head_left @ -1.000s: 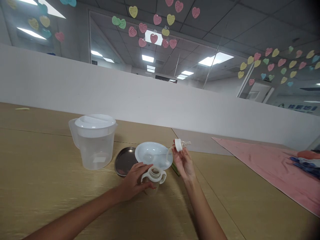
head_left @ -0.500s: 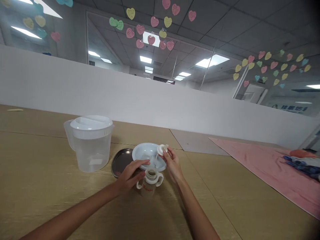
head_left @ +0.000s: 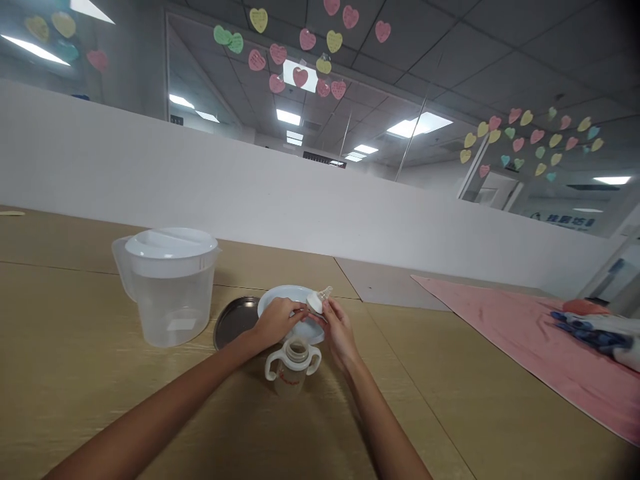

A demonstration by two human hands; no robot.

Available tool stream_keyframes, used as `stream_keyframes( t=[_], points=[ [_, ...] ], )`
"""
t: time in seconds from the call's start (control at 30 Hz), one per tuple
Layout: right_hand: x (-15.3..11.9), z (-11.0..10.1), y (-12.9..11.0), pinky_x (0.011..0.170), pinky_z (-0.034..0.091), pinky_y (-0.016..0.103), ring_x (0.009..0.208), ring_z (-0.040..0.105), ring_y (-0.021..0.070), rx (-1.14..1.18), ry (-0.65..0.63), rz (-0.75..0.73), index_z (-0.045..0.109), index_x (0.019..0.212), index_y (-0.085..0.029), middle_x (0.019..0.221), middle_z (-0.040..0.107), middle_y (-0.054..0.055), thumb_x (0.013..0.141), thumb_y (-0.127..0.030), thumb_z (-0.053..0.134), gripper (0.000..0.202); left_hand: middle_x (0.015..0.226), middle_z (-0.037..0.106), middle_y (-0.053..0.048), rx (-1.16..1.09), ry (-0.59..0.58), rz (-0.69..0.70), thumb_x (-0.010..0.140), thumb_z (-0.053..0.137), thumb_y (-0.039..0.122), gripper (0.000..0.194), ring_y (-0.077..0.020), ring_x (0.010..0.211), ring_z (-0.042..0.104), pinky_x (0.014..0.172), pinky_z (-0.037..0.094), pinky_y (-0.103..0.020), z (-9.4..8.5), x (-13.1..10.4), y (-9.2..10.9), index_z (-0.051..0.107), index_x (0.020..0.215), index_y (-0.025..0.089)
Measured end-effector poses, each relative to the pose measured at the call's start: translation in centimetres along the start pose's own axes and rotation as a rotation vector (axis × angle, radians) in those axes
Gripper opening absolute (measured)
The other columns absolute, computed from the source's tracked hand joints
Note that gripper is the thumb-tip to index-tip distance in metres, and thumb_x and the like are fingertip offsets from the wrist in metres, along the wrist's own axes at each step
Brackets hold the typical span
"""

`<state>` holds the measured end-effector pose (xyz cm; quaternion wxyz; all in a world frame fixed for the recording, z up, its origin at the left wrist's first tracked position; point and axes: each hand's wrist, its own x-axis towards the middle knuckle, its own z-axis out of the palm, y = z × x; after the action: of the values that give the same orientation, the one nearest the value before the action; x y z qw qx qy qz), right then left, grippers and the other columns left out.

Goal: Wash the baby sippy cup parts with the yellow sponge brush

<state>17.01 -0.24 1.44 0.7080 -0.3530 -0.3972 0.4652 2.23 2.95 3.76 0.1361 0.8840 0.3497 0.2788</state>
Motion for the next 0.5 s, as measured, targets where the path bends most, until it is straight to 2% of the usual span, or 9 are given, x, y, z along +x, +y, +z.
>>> stream_keyframes(
  t=[0.1, 0.23, 0.37, 0.5],
  points=[
    [0.4, -0.6, 0.1, 0.073, 0.052, 0.028, 0.082, 0.06, 0.0164, -0.035, 0.082, -0.038, 0.066, 0.084, -0.017, 0.093, 0.066, 0.003, 0.06, -0.045, 0.073, 0.038, 0.077, 0.068, -0.007, 0.148, -0.026, -0.002, 0.09, 0.038, 0.032, 0.034, -0.0194, 0.073, 0.058, 0.069, 0.039, -0.028, -0.2, -0.1, -0.3, 0.067, 0.085, 0.016],
    [0.9, -1.3, -0.1, 0.068, 0.051, 0.026, 0.082, 0.059, 0.016, -0.088, 0.176, -0.111, 0.066, 0.084, -0.017, 0.092, 0.065, 0.003, 0.059, -0.047, 0.072, 0.04, 0.079, 0.066, -0.011, 0.323, -0.08, 0.018, 0.09, 0.036, 0.03, 0.035, -0.0235, 0.079, 0.057, 0.075, 0.039, -0.034, -0.4, -0.1, -0.7, 0.068, 0.084, 0.015],
    [1.0, -1.6, -0.2, 0.063, 0.05, 0.025, 0.077, 0.059, 0.0153, -0.123, 0.178, -0.131, 0.066, 0.084, -0.016, 0.091, 0.065, 0.004, 0.06, -0.048, 0.072, 0.04, 0.081, 0.064, -0.01, 0.177, -0.157, 0.075, 0.09, 0.033, 0.024, 0.034, -0.0215, 0.076, 0.058, 0.072, 0.043, -0.032, -0.5, -0.5, -1.3, 0.065, 0.086, 0.014],
    [0.9, -1.5, 0.0, 0.063, 0.05, 0.025, 0.077, 0.059, 0.0163, -0.179, 0.153, -0.135, 0.067, 0.085, -0.016, 0.089, 0.066, 0.005, 0.062, -0.05, 0.07, 0.041, 0.081, 0.064, -0.006, 0.056, -0.09, 0.116, 0.087, 0.037, 0.024, 0.028, -0.0193, 0.073, 0.059, 0.069, 0.045, -0.027, -0.3, -0.8, -1.7, 0.063, 0.09, 0.016]
  ],
)
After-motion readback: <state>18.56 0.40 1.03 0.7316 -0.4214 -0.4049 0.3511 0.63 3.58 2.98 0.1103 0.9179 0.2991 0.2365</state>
